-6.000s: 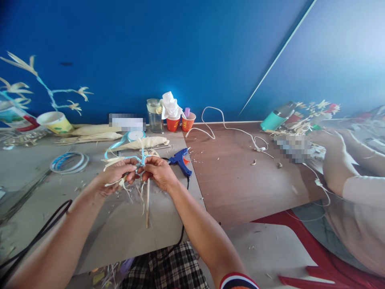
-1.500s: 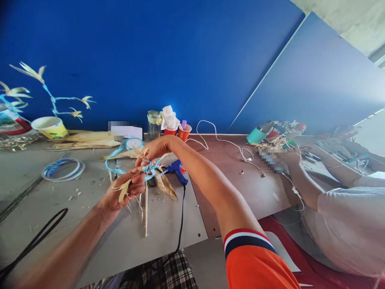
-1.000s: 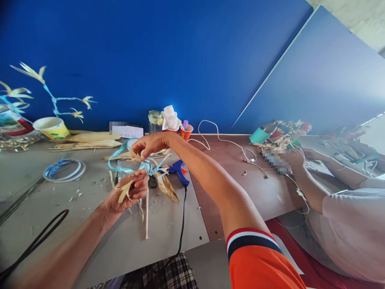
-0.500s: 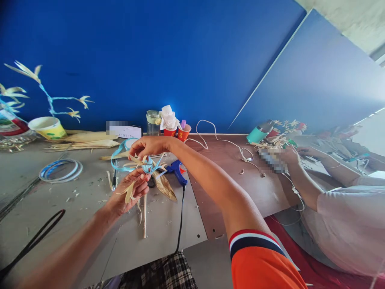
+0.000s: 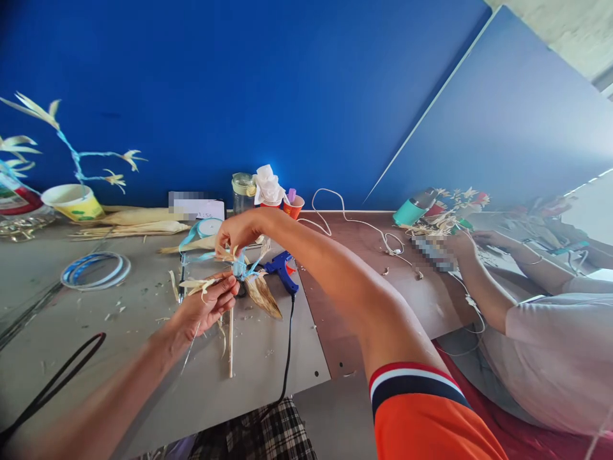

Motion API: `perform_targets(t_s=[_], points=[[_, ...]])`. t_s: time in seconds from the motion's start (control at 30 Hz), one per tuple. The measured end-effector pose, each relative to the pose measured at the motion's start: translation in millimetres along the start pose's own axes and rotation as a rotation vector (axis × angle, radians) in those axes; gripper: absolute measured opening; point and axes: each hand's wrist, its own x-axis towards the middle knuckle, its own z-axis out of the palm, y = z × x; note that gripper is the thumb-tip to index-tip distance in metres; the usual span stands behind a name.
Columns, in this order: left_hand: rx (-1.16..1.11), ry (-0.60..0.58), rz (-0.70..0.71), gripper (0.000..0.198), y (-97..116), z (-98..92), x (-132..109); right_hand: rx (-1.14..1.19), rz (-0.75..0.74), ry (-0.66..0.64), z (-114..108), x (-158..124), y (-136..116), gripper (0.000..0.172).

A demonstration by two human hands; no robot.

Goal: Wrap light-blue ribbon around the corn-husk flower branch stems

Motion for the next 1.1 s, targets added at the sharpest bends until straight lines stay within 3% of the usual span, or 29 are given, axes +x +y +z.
perform_targets(t_s=[0.13,0.27,0.5,0.6,0.7,0.77,0.83,0.93,1.1], points=[[0.066,0.014,-0.03,0.029,2.2,-1.0,0.4,-0.226,0.244,-0.037,-2.2,1.9,-10.8,0.02],[0.13,0.026,-0.036,0.029,4.6,-0.4,-0.2,-0.349,0.398,0.04,-1.4,5.2,-19.3,0.016],[0.131,0.061,-0.034,0.026,1.4,-7.2,6.7,-0.712,0.222,0.035,-5.1,-2.2,-52.1,0.017],[0.111,0.079,-0.035,0.023,-0.2,-8.6,9.1,-0.906,0.119,0.102,9.5,-16.2,-82.9,0.01],[0.058,0.147,-0.016,0.03,3.4,-6.6,7.6,-1.051,-0.042,0.196,35.6,-29.7,-103.5,0.018],[0.01,0.194,0.008,0.033,8.4,-6.0,5.9,-1.107,-0.194,0.275,50.9,-37.2,-103.2,0.021],[-0.012,0.204,0.025,0.03,13.4,-7.8,5.6,-1.118,-0.233,0.346,59.1,-44.7,-93.0,0.026],[0.02,0.183,0.054,0.022,17.5,-14.8,9.7,-1.132,-0.126,0.353,57.9,-57.4,-70.8,0.026],[0.199,0.269,0.276,0.02,14.6,-24.0,18.1,-0.957,-0.04,0.374,46.7,-68.0,-50.1,0.024]])
